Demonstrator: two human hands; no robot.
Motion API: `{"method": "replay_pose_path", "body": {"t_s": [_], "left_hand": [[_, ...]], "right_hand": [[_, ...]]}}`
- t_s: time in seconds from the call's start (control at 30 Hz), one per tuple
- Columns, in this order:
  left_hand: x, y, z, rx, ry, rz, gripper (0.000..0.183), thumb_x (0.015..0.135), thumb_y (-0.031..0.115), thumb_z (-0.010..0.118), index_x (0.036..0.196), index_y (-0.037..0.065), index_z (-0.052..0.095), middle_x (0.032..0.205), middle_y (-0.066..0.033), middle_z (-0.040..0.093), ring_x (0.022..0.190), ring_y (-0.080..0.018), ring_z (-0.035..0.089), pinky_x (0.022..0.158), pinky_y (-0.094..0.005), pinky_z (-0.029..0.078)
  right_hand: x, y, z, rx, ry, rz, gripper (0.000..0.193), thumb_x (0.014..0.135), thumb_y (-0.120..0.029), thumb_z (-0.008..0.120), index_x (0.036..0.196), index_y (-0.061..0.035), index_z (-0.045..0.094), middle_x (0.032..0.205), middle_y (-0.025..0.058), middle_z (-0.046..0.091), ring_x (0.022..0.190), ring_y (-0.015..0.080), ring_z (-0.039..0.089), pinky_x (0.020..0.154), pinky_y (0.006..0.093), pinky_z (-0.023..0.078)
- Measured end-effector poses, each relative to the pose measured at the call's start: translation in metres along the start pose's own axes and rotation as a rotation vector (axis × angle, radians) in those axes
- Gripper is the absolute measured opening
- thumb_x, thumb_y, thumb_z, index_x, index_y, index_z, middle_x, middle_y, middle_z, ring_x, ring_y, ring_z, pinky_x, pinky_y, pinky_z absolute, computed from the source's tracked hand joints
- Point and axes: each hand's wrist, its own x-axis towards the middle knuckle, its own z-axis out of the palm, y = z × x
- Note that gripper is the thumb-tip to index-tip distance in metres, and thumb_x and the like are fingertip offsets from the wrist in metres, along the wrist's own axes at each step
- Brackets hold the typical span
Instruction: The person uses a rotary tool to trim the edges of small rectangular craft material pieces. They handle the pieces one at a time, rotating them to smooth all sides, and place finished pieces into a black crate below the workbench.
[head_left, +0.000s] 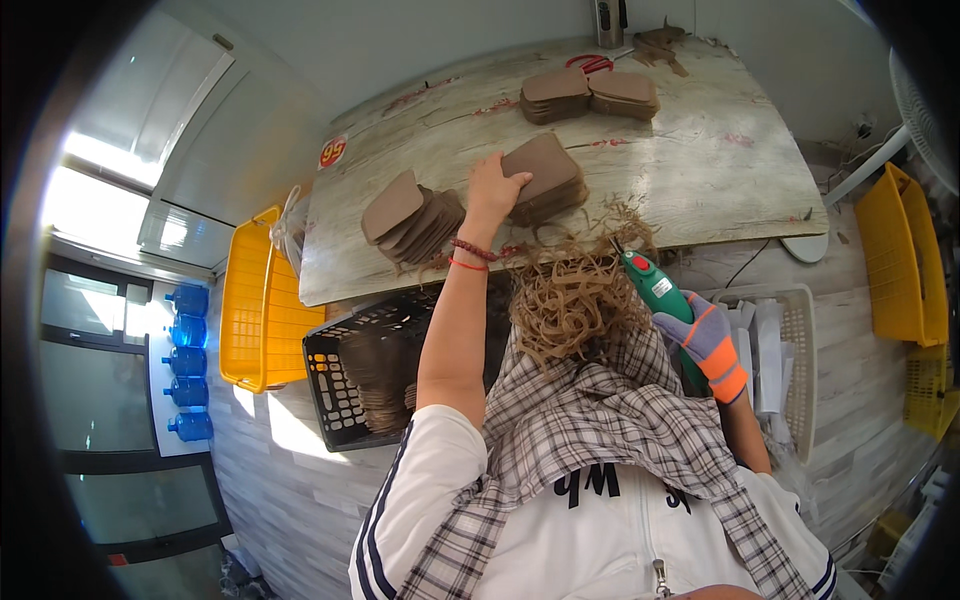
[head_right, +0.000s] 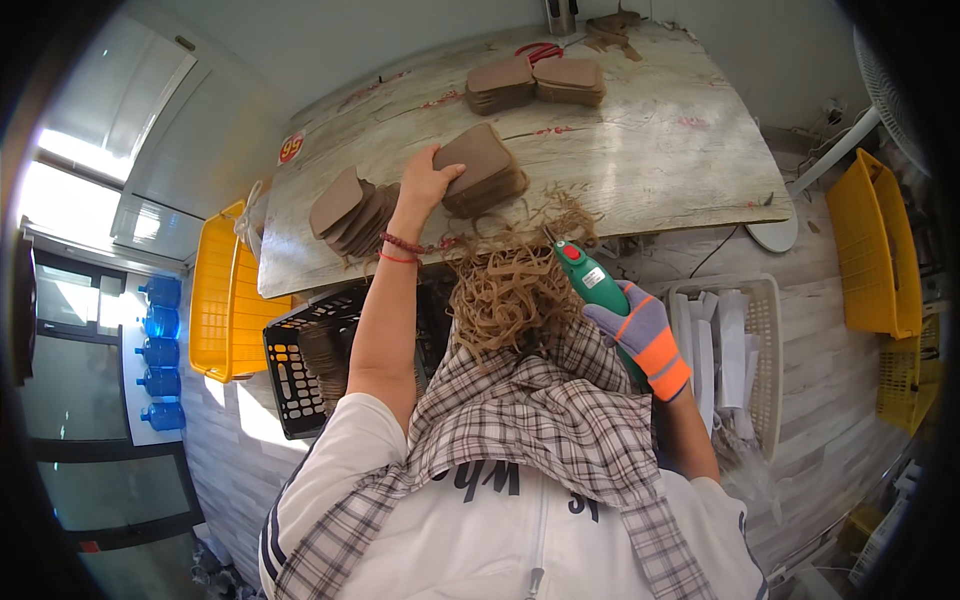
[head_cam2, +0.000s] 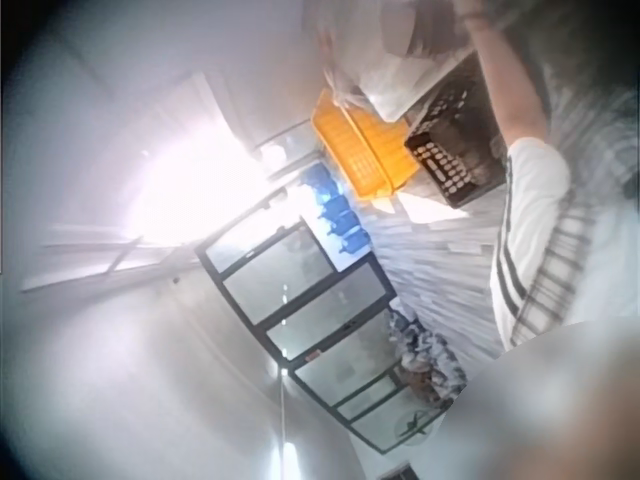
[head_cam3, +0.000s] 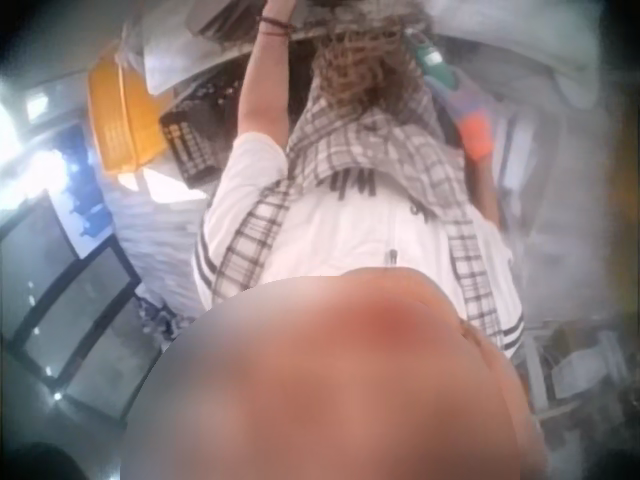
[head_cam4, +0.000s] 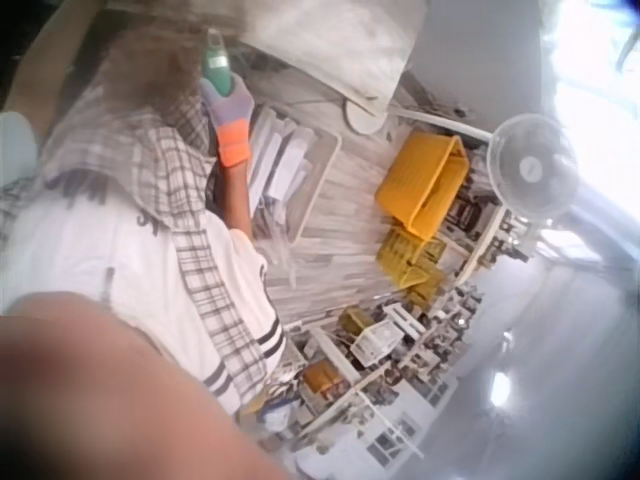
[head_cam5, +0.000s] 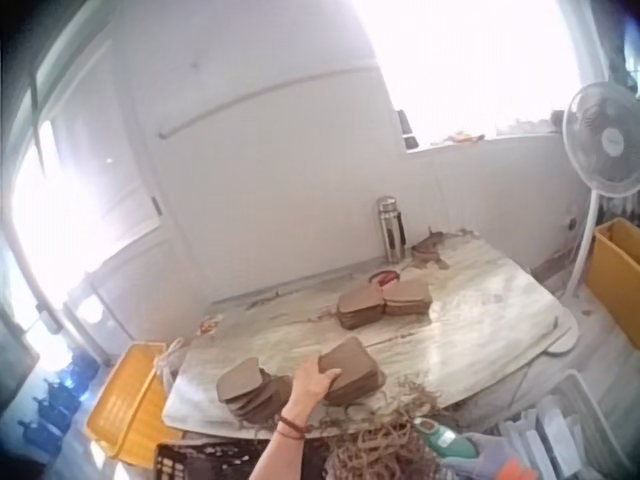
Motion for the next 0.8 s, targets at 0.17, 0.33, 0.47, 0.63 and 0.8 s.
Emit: {"method": "replay_pose_path", "body": {"t_s": [0.17, 0.33, 0.47, 0.63, 0.8], "left_hand": [[-0.014, 0.019, -0.005, 0.077, 0.266, 0.267, 0.047, 0.068, 0.020, 0.077, 0.104, 0.001, 0.054, 0.111, -0.0169, 0.054, 0.108, -0.0338, 0.047, 0.090, -0.0433, 0.040], [-0.020, 0.030, -0.032, -0.058, 0.136, 0.188, 0.034, 0.070, 0.012, 0.077, 0.088, 0.003, 0.050, 0.105, -0.0126, 0.056, 0.102, -0.0281, 0.050, 0.083, -0.0418, 0.042], [-0.056, 0.061, -0.045, -1.128, 0.063, -0.126, 0.024, 0.081, 0.001, 0.069, 0.099, 0.001, 0.052, 0.108, -0.0105, 0.059, 0.092, -0.0190, 0.060, 0.073, -0.0314, 0.052], [-0.095, 0.089, -0.011, -1.852, 0.211, -0.224, 0.037, 0.084, -0.005, 0.061, 0.118, 0.000, 0.046, 0.117, -0.0121, 0.056, 0.105, -0.0263, 0.057, 0.094, -0.0399, 0.050], [-0.104, 0.110, 0.009, -2.081, 0.189, -0.239, 0.039, 0.083, -0.008, 0.060, 0.119, 0.002, 0.048, 0.119, -0.0105, 0.056, 0.109, -0.0272, 0.056, 0.098, -0.0420, 0.047]], "right_hand": [[-0.006, -0.005, 0.002, -0.006, -0.001, -0.025, 0.041, 0.078, -0.021, 0.074, 0.107, 0.0029, 0.057, 0.072, 0.0029, 0.062, 0.056, 0.0059, 0.056, 0.051, 0.0213, 0.045], [-0.010, -0.010, 0.003, 0.004, -0.005, -0.047, 0.040, 0.080, -0.019, 0.073, 0.107, 0.0038, 0.056, 0.072, 0.0037, 0.062, 0.055, 0.0070, 0.056, 0.049, 0.0221, 0.045], [-0.011, -0.016, 0.005, 0.058, -0.011, -0.071, 0.037, 0.081, -0.017, 0.071, 0.106, 0.0043, 0.056, 0.074, 0.0034, 0.063, 0.056, 0.0074, 0.057, 0.050, 0.0219, 0.045], [-0.008, -0.039, 0.013, 0.048, 0.077, -0.157, 0.041, 0.079, -0.022, 0.075, 0.107, 0.0020, 0.056, 0.070, 0.0018, 0.060, 0.053, 0.0056, 0.054, 0.047, 0.0210, 0.045], [-0.011, -0.050, 0.016, 0.062, 0.084, -0.180, 0.041, 0.078, -0.022, 0.075, 0.106, 0.0017, 0.057, 0.072, 0.0023, 0.061, 0.053, 0.0061, 0.055, 0.047, 0.0213, 0.046]]}}
